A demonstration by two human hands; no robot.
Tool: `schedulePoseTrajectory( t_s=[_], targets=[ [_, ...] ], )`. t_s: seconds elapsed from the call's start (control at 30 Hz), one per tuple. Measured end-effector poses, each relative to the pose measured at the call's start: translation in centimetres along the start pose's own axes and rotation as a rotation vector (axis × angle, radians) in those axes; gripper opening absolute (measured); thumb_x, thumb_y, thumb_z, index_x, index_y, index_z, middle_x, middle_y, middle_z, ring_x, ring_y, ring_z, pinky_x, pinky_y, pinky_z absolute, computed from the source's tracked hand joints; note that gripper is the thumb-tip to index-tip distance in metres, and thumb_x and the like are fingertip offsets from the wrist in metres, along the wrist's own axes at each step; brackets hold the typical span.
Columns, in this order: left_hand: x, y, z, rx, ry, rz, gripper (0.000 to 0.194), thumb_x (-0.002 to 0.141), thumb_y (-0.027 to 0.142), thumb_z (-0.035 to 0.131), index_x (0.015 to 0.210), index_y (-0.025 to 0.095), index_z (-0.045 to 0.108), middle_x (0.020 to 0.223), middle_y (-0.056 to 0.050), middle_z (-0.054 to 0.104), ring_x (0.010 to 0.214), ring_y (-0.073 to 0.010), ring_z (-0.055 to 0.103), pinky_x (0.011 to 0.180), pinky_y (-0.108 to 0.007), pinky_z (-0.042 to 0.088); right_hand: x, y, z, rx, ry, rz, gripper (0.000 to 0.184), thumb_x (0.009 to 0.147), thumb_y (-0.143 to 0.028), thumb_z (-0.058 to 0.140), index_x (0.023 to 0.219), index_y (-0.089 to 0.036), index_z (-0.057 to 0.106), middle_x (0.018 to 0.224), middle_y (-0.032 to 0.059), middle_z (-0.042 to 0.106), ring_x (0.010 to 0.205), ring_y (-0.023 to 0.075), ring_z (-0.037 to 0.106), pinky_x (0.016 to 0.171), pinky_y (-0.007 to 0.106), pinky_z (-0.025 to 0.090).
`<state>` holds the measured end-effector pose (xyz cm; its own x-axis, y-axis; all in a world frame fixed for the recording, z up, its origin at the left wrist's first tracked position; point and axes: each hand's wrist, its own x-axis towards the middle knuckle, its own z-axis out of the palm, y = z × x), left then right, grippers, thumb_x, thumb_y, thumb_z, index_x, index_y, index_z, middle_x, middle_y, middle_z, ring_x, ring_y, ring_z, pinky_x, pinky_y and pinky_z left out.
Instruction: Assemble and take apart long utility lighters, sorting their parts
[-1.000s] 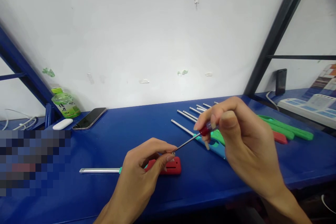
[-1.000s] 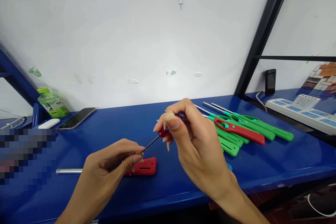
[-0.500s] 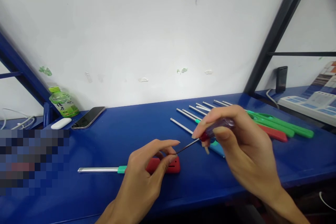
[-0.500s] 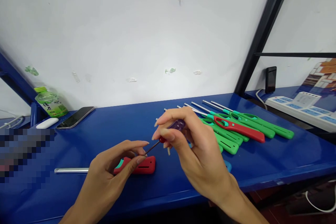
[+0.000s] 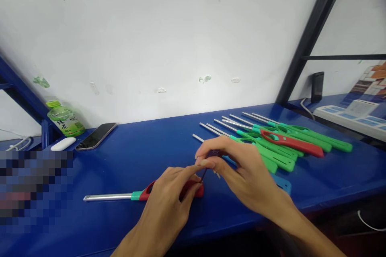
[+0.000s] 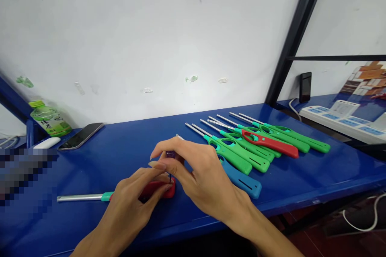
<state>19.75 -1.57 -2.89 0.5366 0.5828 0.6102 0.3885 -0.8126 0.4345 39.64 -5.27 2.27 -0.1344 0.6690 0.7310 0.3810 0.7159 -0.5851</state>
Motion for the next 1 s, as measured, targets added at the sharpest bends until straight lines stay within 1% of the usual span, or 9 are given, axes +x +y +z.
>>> schedulePoseTrajectory(
  t_s=[0.23, 0.37, 0.43, 0.53, 0.67, 0.73, 0.87, 0.93, 1.0],
  targets=[
    [-0.1, -0.4, 0.5, 0.053, -0.037, 0.027, 0.025, 0.103, 0.010, 0.057, 0.115, 0.029, 0.066, 0.093, 0.006, 0.078, 0.074, -0.0160, 0.073, 0.069, -0.028, 0.053, -0.1, 0.2, 0.6, 0.004, -0.033, 0.044, 0.012, 0.109, -0.025, 0.062, 0.113, -0.027, 0.073, 0.093, -0.0076, 0.077, 0.074, 0.0054, 0.069, 0.072, 0.014, 0.052],
    [-0.8, -0.5, 0.5, 0.070, -0.050, 0.004, 0.028, 0.100, 0.015, 0.067, 0.124, 0.030, 0.065, 0.111, 0.002, 0.078, 0.092, -0.0202, 0.076, 0.083, -0.034, 0.059, 0.0, 0.3, 0.5, -0.054, -0.031, -0.001, 0.024, 0.110, -0.018, 0.055, 0.124, -0.026, 0.073, 0.119, -0.0035, 0.081, 0.103, 0.0092, 0.075, 0.098, 0.020, 0.052],
    [-1.3, -0.8, 0.5, 0.077, -0.058, -0.011, 0.029, 0.097, 0.017, 0.072, 0.122, 0.030, 0.067, 0.119, 0.000, 0.076, 0.101, -0.0236, 0.075, 0.091, -0.040, 0.060, 0.1, 0.3, 0.6, -0.021, -0.040, -0.008, 0.027, 0.110, -0.015, 0.053, 0.125, -0.024, 0.073, 0.121, -0.0027, 0.081, 0.112, 0.0097, 0.074, 0.102, 0.020, 0.052],
    [-1.8, -1.2, 0.7, 0.077, -0.087, -0.027, 0.028, 0.095, 0.016, 0.075, 0.118, 0.031, 0.069, 0.121, 0.000, 0.075, 0.104, -0.0257, 0.075, 0.094, -0.046, 0.060, 0.1, 0.4, 1.4, 0.027, -0.019, -0.015, 0.027, 0.108, -0.011, 0.057, 0.125, -0.023, 0.074, 0.107, -0.0029, 0.082, 0.096, 0.0078, 0.076, 0.091, 0.016, 0.055],
    [-2.1, -1.5, 0.9, 0.069, -0.104, -0.038, 0.028, 0.097, 0.016, 0.072, 0.122, 0.030, 0.070, 0.122, -0.003, 0.075, 0.107, -0.0273, 0.074, 0.097, -0.049, 0.060, -0.1, 0.5, 2.3, -0.107, 0.153, -0.083, 0.010, 0.100, -0.021, 0.075, 0.108, -0.020, 0.081, 0.083, -0.0028, 0.073, 0.074, 0.0098, 0.069, 0.079, 0.020, 0.055],
    [-2.1, -1.5, 0.9, 0.062, -0.103, -0.038, 0.028, 0.098, 0.016, 0.071, 0.123, 0.029, 0.070, 0.122, -0.004, 0.075, 0.107, -0.0268, 0.074, 0.097, -0.047, 0.061, -0.3, 0.6, 2.2, -0.140, 0.164, -0.080, 0.017, 0.102, -0.025, 0.073, 0.117, -0.021, 0.080, 0.086, -0.0013, 0.072, 0.078, 0.0110, 0.068, 0.080, 0.021, 0.055],
    [-2.1, -1.3, 0.9, 0.050, -0.101, -0.041, 0.023, 0.097, 0.016, 0.072, 0.118, 0.027, 0.071, 0.120, -0.004, 0.075, 0.104, -0.0254, 0.074, 0.092, -0.042, 0.063, -0.6, 0.6, 1.8, 0.022, -0.025, -0.026, 0.044, 0.112, -0.013, 0.049, 0.151, -0.028, 0.062, 0.128, 0.0013, 0.077, 0.114, 0.0115, 0.072, 0.099, 0.023, 0.055],
    [-2.1, -1.2, 0.9, 0.048, -0.104, -0.043, 0.024, 0.097, 0.015, 0.072, 0.117, 0.027, 0.072, 0.120, -0.004, 0.075, 0.105, -0.0263, 0.073, 0.095, -0.045, 0.062, -0.6, 0.7, 1.9, 0.039, -0.010, -0.020, 0.044, 0.110, -0.010, 0.051, 0.146, -0.031, 0.066, 0.118, -0.0014, 0.078, 0.106, 0.0104, 0.073, 0.095, 0.023, 0.056],
    [-2.1, -1.1, 0.8, 0.050, -0.107, -0.047, 0.026, 0.097, 0.015, 0.070, 0.120, 0.027, 0.072, 0.120, -0.005, 0.075, 0.105, -0.0268, 0.073, 0.096, -0.047, 0.062, -0.6, 0.6, 2.2, -0.038, 0.101, -0.036, 0.030, 0.104, -0.014, 0.067, 0.127, -0.030, 0.077, 0.095, -0.0034, 0.073, 0.085, 0.0103, 0.071, 0.083, 0.022, 0.057]
  ],
)
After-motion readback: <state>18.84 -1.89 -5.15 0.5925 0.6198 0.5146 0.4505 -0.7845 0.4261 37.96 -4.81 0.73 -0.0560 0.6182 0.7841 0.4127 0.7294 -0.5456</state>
